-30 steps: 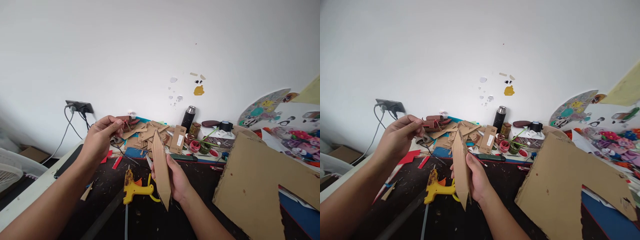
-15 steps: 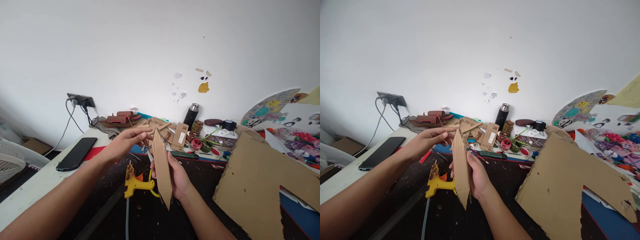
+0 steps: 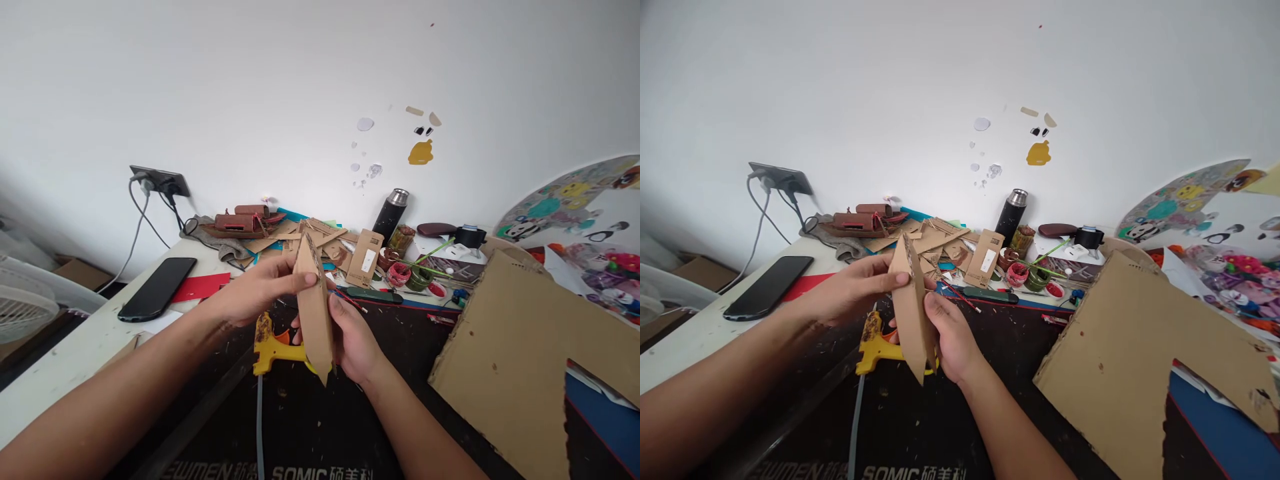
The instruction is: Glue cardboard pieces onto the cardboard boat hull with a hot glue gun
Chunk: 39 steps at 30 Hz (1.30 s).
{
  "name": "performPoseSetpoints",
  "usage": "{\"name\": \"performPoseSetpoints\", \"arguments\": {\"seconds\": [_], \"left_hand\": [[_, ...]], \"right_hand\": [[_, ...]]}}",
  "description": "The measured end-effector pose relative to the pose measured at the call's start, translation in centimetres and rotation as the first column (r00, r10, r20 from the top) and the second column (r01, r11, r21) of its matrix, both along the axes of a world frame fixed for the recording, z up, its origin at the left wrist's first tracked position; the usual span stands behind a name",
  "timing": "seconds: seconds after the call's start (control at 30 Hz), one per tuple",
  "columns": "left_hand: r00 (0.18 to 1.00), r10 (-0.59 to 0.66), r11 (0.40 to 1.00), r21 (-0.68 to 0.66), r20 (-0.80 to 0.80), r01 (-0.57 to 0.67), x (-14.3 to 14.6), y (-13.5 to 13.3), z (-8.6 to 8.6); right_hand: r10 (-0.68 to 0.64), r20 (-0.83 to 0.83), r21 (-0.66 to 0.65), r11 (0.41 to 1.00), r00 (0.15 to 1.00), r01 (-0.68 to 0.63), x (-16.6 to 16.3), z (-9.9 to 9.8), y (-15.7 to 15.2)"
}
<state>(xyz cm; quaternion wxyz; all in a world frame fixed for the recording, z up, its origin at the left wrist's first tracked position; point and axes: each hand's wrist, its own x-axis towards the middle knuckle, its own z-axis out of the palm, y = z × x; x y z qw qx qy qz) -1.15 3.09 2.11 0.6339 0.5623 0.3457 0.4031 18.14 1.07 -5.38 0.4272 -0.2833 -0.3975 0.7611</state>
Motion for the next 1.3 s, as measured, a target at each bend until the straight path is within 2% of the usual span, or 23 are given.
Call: {"name": "performPoseSetpoints", "arguments": {"seconds": [0.1,0.2,0.27,0.33,0.4,0.47,0.6,0.7,0.83,0.9,1.03,1.13,1.23,1.3], "left_hand": [[0.981,0.174,0.985,-0.005,0.088,-0.174,-1.1,0.4,1.3],[0.922,0.363,0.931,-0.003,0.136,-0.366,-2.8,1.3,2.4],[0.892,0.427,0.902,0.007,0.150,-0.433,-4.0,1.9,2.6],[0.886,0.444,0.894,-0.002,0.131,-0.448,-4.8,2.5,2.6],[0.888,0.450,0.892,-0.005,0.096,-0.452,-5.1,2.7,2.6],[0.886,0.460,0.888,-0.007,0.062,-0.460,-5.1,2.6,2.7],[0.892,0.451,0.893,-0.023,0.035,-0.450,-4.9,2.1,3.2],[0.902,0.429,0.903,-0.044,0.048,-0.427,-5.0,1.9,3.4],[0.913,0.405,0.914,-0.057,0.040,-0.403,-5.4,1.8,3.6],[0.917,0.399,0.916,-0.046,0.026,-0.398,-5.6,1.8,3.7],[0.927,0.375,0.927,-0.005,0.005,-0.375,-5.7,1.5,3.8],[0.933,0.359,0.933,-0.024,0.001,-0.359,-5.8,1.2,3.9],[0.942,0.335,0.942,-0.034,0.017,-0.335,-6.2,1.0,3.8],[0.944,0.330,0.944,-0.017,0.020,-0.330,-6.8,0.9,3.6]], "right_hand": [[-0.064,0.137,0.180,0.983,0.988,0.039,-0.2,-0.2,-0.1],[-0.102,0.353,0.414,0.908,0.930,-0.057,-0.6,-0.6,-0.6],[-0.150,0.558,0.525,0.825,0.816,-0.207,-1.0,-0.8,-1.0],[-0.232,0.706,0.593,0.709,0.669,-0.380,-1.3,-0.9,-1.3],[-0.311,0.788,0.591,0.626,0.532,-0.508,-1.7,-0.9,-1.5],[-0.354,0.825,0.563,0.591,0.441,-0.578,-1.8,-0.8,-1.5],[-0.389,0.851,0.524,0.585,0.352,-0.619,-1.8,-0.9,-1.4],[-0.391,0.864,0.498,0.583,0.316,-0.642,-1.7,-1.1,-1.5],[-0.413,0.863,0.490,0.539,0.292,-0.685,-2.0,-0.9,-1.7],[-0.425,0.860,0.490,0.537,0.281,-0.687,-2.2,-0.9,-1.8],[-0.420,0.853,0.516,0.595,0.308,-0.616,-2.5,-1.5,-1.7],[-0.411,0.816,0.574,0.664,0.407,-0.479,-2.6,-2.2,-1.5],[-0.380,0.715,0.613,0.745,0.586,-0.265,-2.5,-2.7,-1.0],[-0.330,0.606,0.551,0.830,0.724,-0.082,-2.2,-2.7,-0.5]]}}
